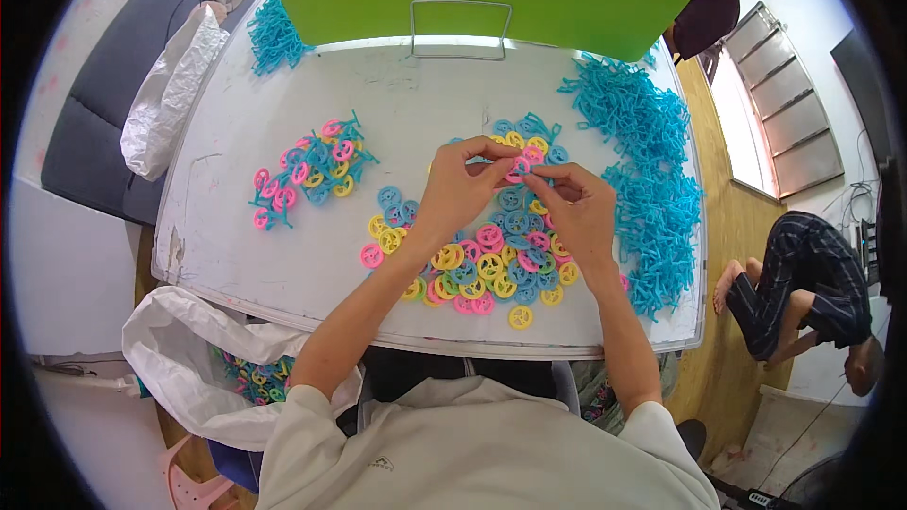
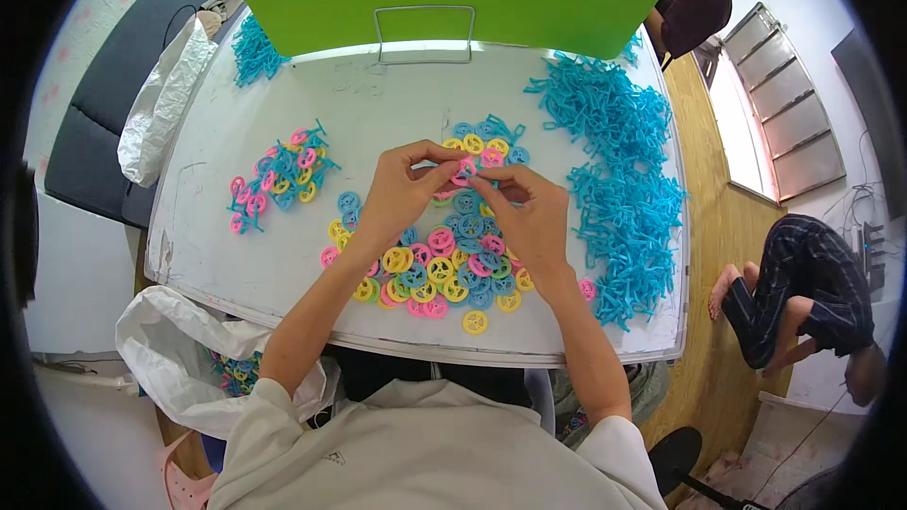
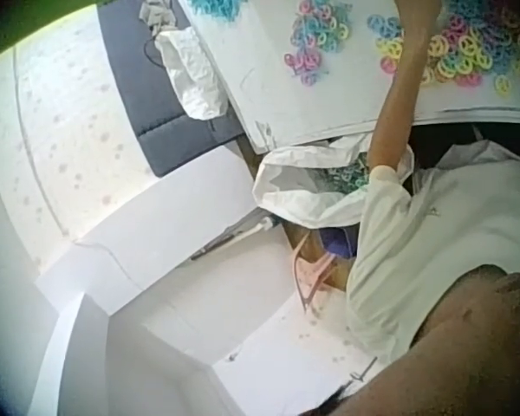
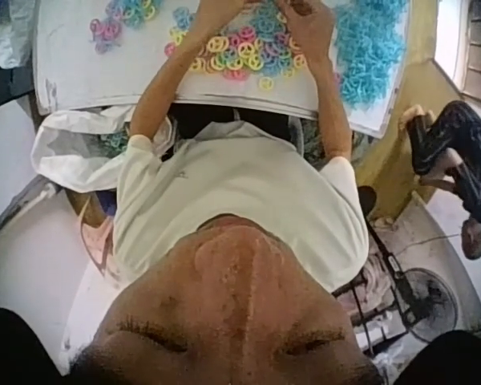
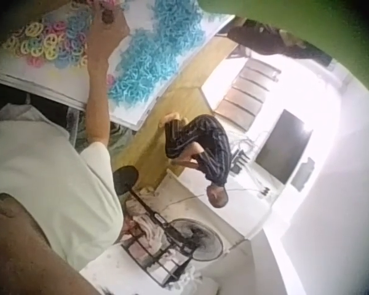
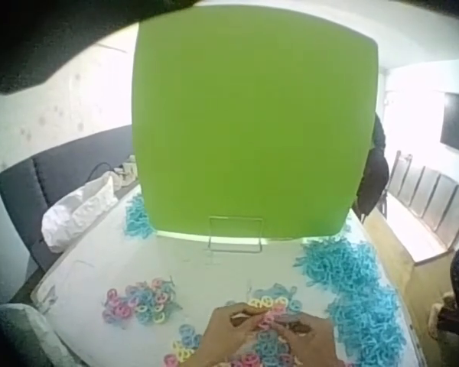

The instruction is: Assembling small yellow and pink plastic smiley-face components into circular units at a table.

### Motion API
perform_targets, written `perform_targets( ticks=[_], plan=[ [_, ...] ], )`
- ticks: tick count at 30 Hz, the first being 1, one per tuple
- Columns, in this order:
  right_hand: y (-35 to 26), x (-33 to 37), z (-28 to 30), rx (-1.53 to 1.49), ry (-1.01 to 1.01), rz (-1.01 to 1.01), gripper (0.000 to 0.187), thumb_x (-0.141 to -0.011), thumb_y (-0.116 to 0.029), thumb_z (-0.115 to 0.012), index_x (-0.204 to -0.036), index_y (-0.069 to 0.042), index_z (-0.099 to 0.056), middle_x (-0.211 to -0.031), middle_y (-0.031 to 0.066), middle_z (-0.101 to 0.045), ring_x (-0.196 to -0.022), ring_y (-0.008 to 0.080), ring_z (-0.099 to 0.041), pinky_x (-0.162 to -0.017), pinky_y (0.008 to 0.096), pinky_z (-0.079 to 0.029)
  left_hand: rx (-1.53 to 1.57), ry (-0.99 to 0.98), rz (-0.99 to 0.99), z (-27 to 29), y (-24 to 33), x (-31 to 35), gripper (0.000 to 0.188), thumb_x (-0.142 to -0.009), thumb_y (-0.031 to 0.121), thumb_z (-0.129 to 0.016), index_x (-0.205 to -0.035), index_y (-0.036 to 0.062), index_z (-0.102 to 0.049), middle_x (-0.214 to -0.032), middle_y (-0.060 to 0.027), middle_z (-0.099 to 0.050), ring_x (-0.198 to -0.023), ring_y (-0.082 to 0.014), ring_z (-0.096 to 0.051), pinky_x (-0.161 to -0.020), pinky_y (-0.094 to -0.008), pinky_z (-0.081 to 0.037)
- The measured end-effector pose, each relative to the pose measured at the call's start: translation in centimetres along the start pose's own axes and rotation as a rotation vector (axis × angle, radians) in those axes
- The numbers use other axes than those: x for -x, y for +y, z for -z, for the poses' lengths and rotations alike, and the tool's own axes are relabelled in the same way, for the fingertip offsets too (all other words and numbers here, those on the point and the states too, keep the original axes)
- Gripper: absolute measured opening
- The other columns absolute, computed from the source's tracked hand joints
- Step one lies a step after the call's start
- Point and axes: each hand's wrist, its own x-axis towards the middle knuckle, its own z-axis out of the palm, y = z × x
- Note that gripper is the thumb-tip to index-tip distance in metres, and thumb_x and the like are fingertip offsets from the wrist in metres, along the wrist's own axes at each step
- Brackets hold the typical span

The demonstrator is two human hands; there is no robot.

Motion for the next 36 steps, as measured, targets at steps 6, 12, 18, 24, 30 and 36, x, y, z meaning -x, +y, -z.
perform_targets(
  ticks=[6,12,18,24,30,36],
  plan=[
    [0.1,-0.1,0.1,-0.055,-0.045,0.004,0.015,-0.082,-0.004,-0.070,-0.096,-0.001,-0.069,-0.078,0.0050,-0.069,-0.069,0.0072,-0.063,-0.061,0.0202,-0.049,-0.020,-0.048,-0.031,0.2,-0.4,-0.1,0.012,-0.088,0.000,-0.059,-0.097,-0.0049,-0.065,-0.092,-0.0095,-0.067,-0.082,-0.0139,-0.065,-0.070,-0.0247,-0.053],
    [-0.7,-0.3,1.0,-0.239,-0.249,0.060,0.019,-0.084,0.001,-0.064,-0.104,-0.001,-0.066,-0.104,0.0075,-0.064,-0.087,0.0104,-0.062,-0.071,0.0225,-0.050,0.148,0.057,0.038,0.8,0.4,-0.2,0.019,-0.093,0.006,-0.056,-0.108,-0.0033,-0.061,-0.098,-0.0078,-0.065,-0.089,-0.0127,-0.062,-0.078,-0.0244,-0.051],
    [1.1,-1.3,1.8,0.191,-0.154,0.510,0.028,-0.085,0.001,-0.061,-0.113,-0.001,-0.060,-0.115,0.0077,-0.057,-0.097,0.0159,-0.060,-0.079,0.0248,-0.048,-0.022,-0.101,0.162,0.6,-0.3,-0.6,0.019,-0.091,0.010,-0.060,-0.107,0.0018,-0.064,-0.094,-0.0063,-0.064,-0.082,-0.0150,-0.060,-0.072,-0.0256,-0.049],
    [0.4,-1.0,1.4,-0.378,-0.103,0.021,0.016,-0.090,-0.003,-0.060,-0.104,0.003,-0.061,-0.097,0.0069,-0.064,-0.089,0.0102,-0.060,-0.075,0.0217,-0.047,-1.127,0.129,-0.597,2.6,-3.2,-0.6,0.016,-0.080,0.011,-0.070,-0.095,0.0106,-0.070,-0.085,-0.0104,-0.062,-0.072,-0.0214,-0.058,-0.067,-0.0286,-0.047],
    [1.0,-1.2,1.9,-0.098,-0.134,-0.059,0.021,-0.085,-0.008,-0.068,-0.103,0.003,-0.064,-0.088,0.0073,-0.068,-0.078,0.0094,-0.063,-0.067,0.0210,-0.049,-0.688,-0.027,-0.119,2.1,-1.0,-0.9,0.020,-0.078,0.014,-0.073,-0.094,0.0033,-0.067,-0.081,-0.0080,-0.066,-0.073,-0.0174,-0.062,-0.064,-0.0291,-0.048],
    [0.8,-0.9,1.5,-0.025,-0.209,-0.018,0.023,-0.081,-0.007,-0.070,-0.102,0.002,-0.065,-0.088,0.0067,-0.068,-0.077,0.0097,-0.063,-0.064,0.0221,-0.049,-0.142,-0.093,0.106,1.5,0.8,-0.6,0.019,-0.088,0.018,-0.066,-0.092,-0.0006,-0.066,-0.081,-0.0037,-0.066,-0.075,-0.0104,-0.062,-0.066,-0.0249,-0.051]
  ],
)
